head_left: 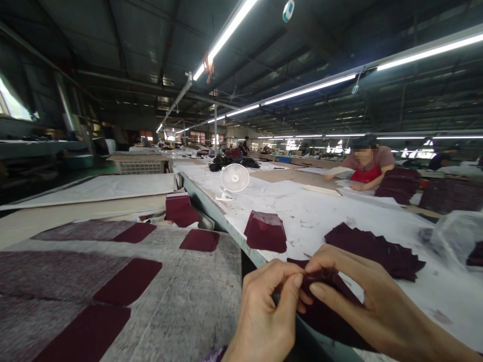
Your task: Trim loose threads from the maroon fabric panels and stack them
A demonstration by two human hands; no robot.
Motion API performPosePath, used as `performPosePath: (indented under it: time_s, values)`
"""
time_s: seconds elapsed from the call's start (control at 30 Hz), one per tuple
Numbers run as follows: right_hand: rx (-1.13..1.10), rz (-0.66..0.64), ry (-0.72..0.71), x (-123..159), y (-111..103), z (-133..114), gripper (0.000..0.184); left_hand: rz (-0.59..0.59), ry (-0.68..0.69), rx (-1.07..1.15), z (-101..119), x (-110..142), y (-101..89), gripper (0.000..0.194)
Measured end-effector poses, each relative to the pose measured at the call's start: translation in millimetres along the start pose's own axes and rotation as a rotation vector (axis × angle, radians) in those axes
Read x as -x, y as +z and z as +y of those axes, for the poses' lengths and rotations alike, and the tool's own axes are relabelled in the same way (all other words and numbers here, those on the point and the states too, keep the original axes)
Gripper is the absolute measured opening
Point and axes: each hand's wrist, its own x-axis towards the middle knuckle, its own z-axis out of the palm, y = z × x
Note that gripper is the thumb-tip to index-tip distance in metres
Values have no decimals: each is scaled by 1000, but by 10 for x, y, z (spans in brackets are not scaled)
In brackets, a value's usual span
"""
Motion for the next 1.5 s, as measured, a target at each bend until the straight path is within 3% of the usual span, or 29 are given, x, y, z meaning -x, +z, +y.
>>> performPosePath:
  time_s: [0.13, 0.33, 0.57, 0.8, 1.1, 1.37, 1.5]
  values:
    - [-4, 45, -36, -17, -1, 55, 11, -2, 97, -90, 36, 17, -40, 26]
    - [-22, 106, -160, -47, 14, 67, 15, 17, -53, 135, -19, -36, -50, 37]
    - [2, 158, -185, -61, 9, 35, 12, 64, -133, 315, -77, -48, 23, 22]
    - [-19, 138, -160, -65, -21, 4, 9, 75, -82, 294, -127, -56, 16, 13]
    - [3, 146, -178, -41, -59, 7, 10, 138, 164, 33, -95, -37, -50, 8]
    - [18, 196, -244, -13, -36, 18, 13, 222, 695, -231, -108, -8, -41, 30]
    - [50, 232, -297, -10, -48, -11, 14, 246, 770, -283, -120, -15, -46, 33]
